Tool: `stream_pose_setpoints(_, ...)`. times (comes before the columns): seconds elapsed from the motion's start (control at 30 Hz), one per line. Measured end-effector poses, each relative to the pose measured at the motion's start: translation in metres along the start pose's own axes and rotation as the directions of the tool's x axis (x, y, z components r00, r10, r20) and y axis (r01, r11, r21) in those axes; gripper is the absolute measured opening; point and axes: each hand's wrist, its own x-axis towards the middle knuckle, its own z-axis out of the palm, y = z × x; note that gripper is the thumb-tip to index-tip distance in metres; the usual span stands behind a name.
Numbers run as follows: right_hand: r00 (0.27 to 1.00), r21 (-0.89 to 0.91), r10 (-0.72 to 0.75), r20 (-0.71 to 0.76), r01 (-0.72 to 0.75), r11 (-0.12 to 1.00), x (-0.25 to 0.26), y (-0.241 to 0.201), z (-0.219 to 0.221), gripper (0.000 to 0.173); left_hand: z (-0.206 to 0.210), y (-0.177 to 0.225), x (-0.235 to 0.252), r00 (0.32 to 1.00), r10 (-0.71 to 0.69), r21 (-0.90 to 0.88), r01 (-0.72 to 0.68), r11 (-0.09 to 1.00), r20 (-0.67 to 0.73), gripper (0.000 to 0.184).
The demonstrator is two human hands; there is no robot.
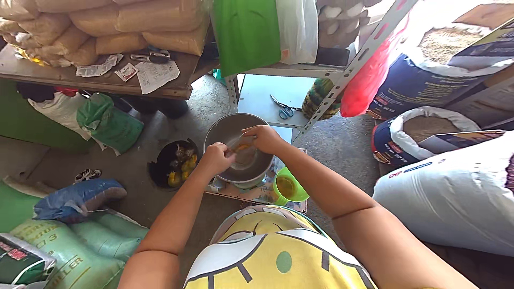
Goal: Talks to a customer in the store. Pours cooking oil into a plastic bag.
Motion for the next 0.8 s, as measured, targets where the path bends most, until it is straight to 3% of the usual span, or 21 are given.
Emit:
stream_pose_setpoints(0.07, 0.999, -0.001, -0.012, 0.047, 0.012, 1.0, 0.003, 0.005, -0.005, 0.045, 0.002, -0.007, 0.006, 0.998, 0.05, 0.049, -0.052, 0.997, 0.033, 0.04)
stream_pose_setpoints(0.13, 0.995, -0.014, -0.069, 0.078, 0.07, 0.997, 0.004, 0.013, -0.008, 0.045, 0.006, -0.016, 0.01, 0.99, 0.139, 0.114, -0.139, 0.984, 0.007, 0.025)
stream_pose_setpoints(0.2, 0.989, -0.018, -0.12, 0.084, 0.122, 0.992, 0.001, 0.02, -0.011, 0.039, 0.007, -0.024, 0.014, 0.975, 0.217, 0.133, -0.21, 0.969, -0.047, 0.025)
stream_pose_setpoints(0.3, 0.984, -0.01, -0.171, 0.051, 0.171, 0.985, -0.006, 0.031, -0.011, 0.024, 0.01, -0.031, 0.019, 0.955, 0.28, 0.04, -0.278, 0.96, -0.094, 0.024)
stream_pose_setpoints(0.37, 0.979, -0.031, -0.201, 0.039, 0.202, 0.979, -0.008, 0.036, -0.011, 0.032, 0.013, -0.035, 0.022, 0.939, 0.31, -0.046, -0.32, 0.946, -0.149, 0.023)
stream_pose_setpoints(0.43, 0.968, -0.084, -0.252, 0.007, 0.252, 0.964, -0.005, 0.042, -0.007, 0.041, 0.018, -0.039, 0.025, 0.939, 0.281, -0.166, -0.315, 0.935, -0.198, 0.024)
stream_pose_setpoints(0.53, 0.921, -0.111, -0.364, -0.14, 0.351, 0.93, 0.004, 0.05, -0.002, 0.014, 0.021, -0.038, 0.027, 0.972, 0.134, -0.408, -0.204, 0.89, -0.195, 0.023)
stream_pose_setpoints(0.63, 0.922, 0.036, -0.309, -0.232, 0.325, 0.945, 0.004, 0.036, -0.007, 0.012, 0.02, -0.034, 0.031, 0.961, 0.078, -0.585, -0.223, 0.78, -0.264, 0.02)
stream_pose_setpoints(0.73, 0.95, 0.212, -0.201, -0.24, 0.253, 0.944, 0.001, 0.01, -0.016, 0.015, 0.006, -0.02, 0.035, 0.934, 0.114, -0.641, -0.317, 0.699, -0.338, 0.009)
stream_pose_setpoints(0.77, 0.949, 0.242, -0.202, -0.244, 0.261, 0.935, 0.0, 0.0, -0.021, 0.017, -0.003, -0.013, 0.036, 0.925, 0.135, -0.617, -0.34, 0.709, -0.355, 0.004)
stream_pose_setpoints(0.8, 0.942, 0.253, -0.216, -0.256, 0.281, 0.926, -0.002, -0.01, -0.027, 0.019, -0.013, -0.007, 0.035, 0.917, 0.16, -0.579, -0.359, 0.732, -0.366, 0.01)
